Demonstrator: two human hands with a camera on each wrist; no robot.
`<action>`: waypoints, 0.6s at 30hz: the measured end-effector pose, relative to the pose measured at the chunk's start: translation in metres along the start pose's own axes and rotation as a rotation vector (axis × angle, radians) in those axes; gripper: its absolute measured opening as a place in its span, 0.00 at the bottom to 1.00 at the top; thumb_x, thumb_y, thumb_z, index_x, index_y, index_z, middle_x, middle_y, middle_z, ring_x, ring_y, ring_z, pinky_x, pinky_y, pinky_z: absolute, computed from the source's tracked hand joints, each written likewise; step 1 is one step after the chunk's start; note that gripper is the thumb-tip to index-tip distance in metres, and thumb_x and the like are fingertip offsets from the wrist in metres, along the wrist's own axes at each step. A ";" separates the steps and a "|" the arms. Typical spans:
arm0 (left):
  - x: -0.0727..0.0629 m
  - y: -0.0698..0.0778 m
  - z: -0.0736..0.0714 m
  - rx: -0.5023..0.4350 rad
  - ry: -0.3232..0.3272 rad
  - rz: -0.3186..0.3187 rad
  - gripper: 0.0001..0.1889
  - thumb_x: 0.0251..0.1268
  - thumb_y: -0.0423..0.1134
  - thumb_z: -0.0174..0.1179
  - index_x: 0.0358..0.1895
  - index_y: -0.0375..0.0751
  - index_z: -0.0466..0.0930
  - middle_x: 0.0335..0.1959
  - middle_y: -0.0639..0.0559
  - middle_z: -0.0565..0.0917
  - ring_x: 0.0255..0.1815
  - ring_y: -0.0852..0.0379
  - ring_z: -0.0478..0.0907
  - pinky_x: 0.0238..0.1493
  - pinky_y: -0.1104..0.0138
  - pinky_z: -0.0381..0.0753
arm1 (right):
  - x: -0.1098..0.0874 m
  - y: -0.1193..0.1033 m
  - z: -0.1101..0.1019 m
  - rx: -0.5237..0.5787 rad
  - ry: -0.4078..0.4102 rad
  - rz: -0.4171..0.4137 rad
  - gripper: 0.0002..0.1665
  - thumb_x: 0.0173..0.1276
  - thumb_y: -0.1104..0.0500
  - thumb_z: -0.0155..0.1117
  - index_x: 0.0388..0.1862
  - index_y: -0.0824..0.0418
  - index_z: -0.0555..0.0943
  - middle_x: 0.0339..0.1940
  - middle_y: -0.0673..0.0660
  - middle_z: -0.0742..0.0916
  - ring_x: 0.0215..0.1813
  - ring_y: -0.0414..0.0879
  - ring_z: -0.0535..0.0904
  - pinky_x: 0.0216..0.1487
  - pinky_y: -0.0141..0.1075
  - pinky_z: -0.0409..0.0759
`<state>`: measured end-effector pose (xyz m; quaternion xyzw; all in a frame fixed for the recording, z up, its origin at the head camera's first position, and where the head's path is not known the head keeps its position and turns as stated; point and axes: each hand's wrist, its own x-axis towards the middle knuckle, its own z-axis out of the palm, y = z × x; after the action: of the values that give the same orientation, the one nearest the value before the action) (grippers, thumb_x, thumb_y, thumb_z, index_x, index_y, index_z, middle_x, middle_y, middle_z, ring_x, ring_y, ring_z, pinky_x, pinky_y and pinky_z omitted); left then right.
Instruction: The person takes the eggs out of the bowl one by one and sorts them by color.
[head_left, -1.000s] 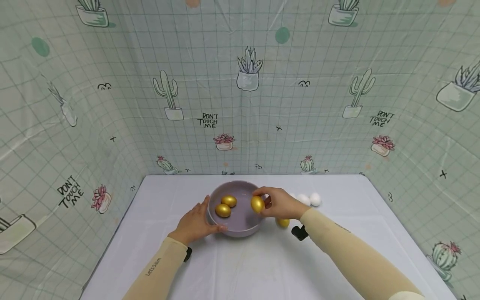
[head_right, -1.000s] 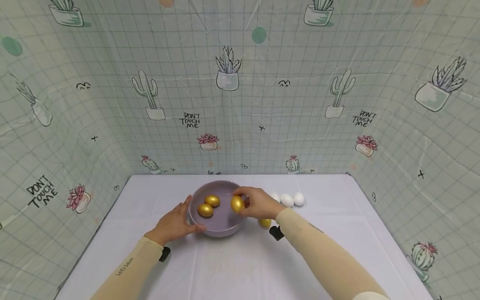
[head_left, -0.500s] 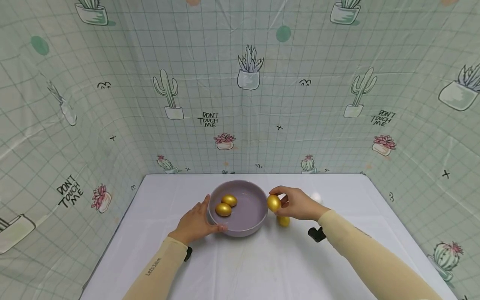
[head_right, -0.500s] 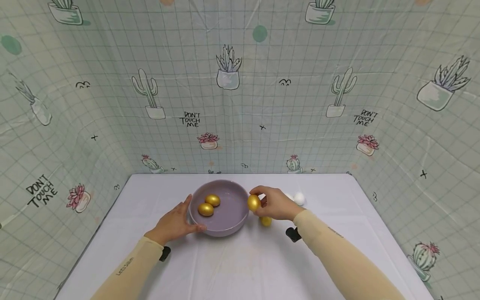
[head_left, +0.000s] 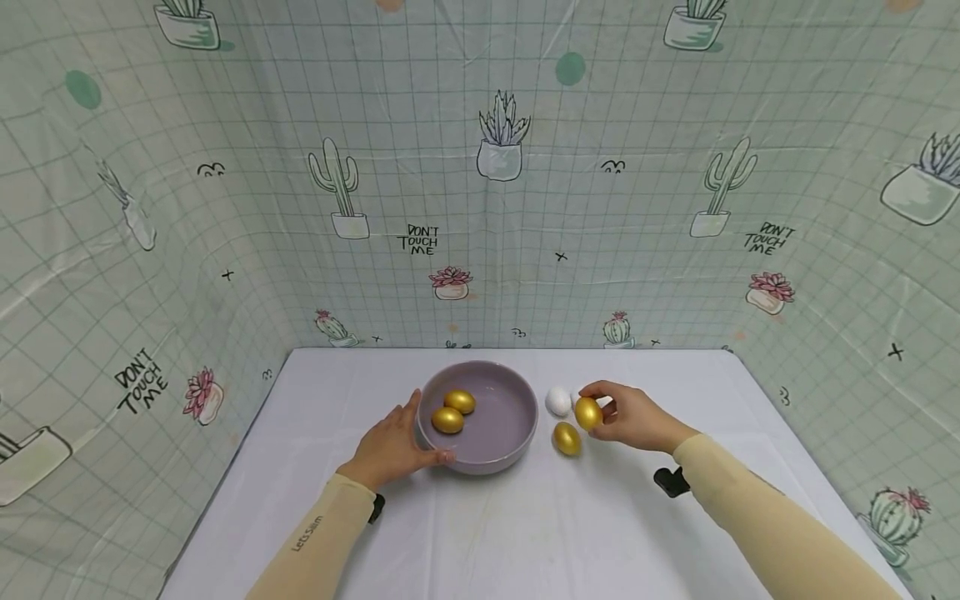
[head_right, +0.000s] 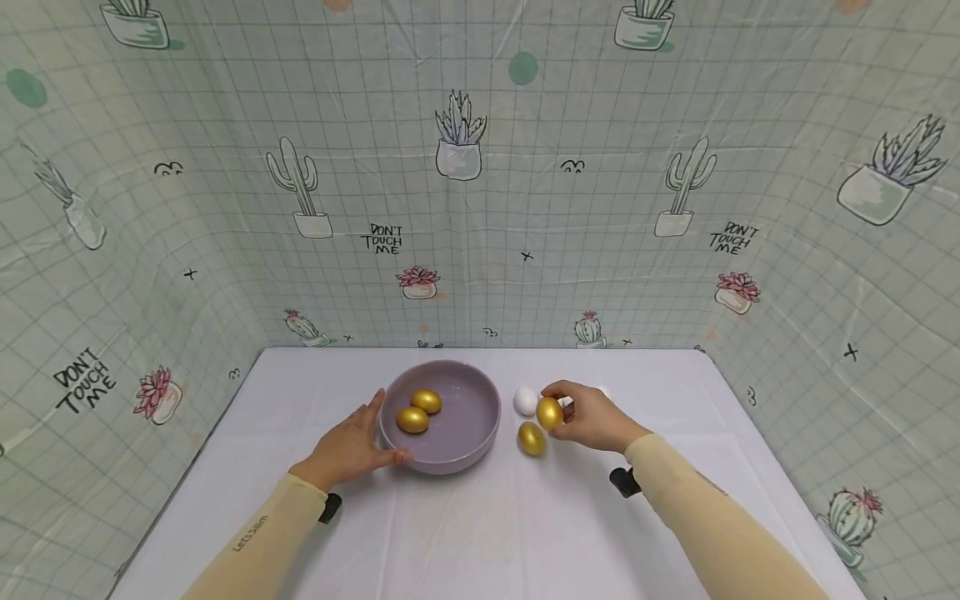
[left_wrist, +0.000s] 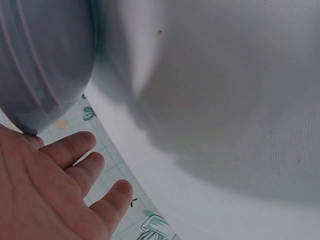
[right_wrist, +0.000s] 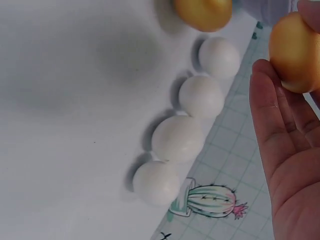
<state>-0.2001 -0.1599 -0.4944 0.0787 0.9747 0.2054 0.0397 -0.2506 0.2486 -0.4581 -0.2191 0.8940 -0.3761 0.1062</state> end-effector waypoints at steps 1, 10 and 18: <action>0.000 0.000 0.000 -0.002 0.002 0.002 0.68 0.44 0.79 0.63 0.81 0.37 0.44 0.73 0.29 0.63 0.72 0.33 0.61 0.68 0.43 0.62 | -0.001 0.003 -0.001 -0.009 0.001 0.004 0.30 0.58 0.63 0.75 0.60 0.59 0.77 0.52 0.55 0.82 0.46 0.49 0.81 0.43 0.37 0.82; 0.000 -0.001 0.003 -0.031 -0.004 0.002 0.68 0.44 0.79 0.63 0.81 0.37 0.45 0.73 0.30 0.63 0.72 0.33 0.61 0.67 0.42 0.63 | -0.012 0.026 0.001 -0.057 -0.016 0.041 0.31 0.59 0.65 0.74 0.61 0.63 0.76 0.55 0.57 0.81 0.46 0.50 0.80 0.41 0.38 0.81; 0.000 0.000 0.001 -0.028 0.001 0.005 0.68 0.45 0.78 0.64 0.80 0.37 0.45 0.73 0.30 0.64 0.72 0.32 0.61 0.67 0.42 0.63 | -0.014 0.038 0.006 -0.081 -0.018 0.032 0.32 0.58 0.68 0.71 0.62 0.68 0.75 0.58 0.59 0.81 0.43 0.48 0.80 0.39 0.35 0.80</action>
<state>-0.2003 -0.1595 -0.4957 0.0802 0.9716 0.2192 0.0399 -0.2480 0.2750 -0.4891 -0.2120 0.9109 -0.3361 0.1114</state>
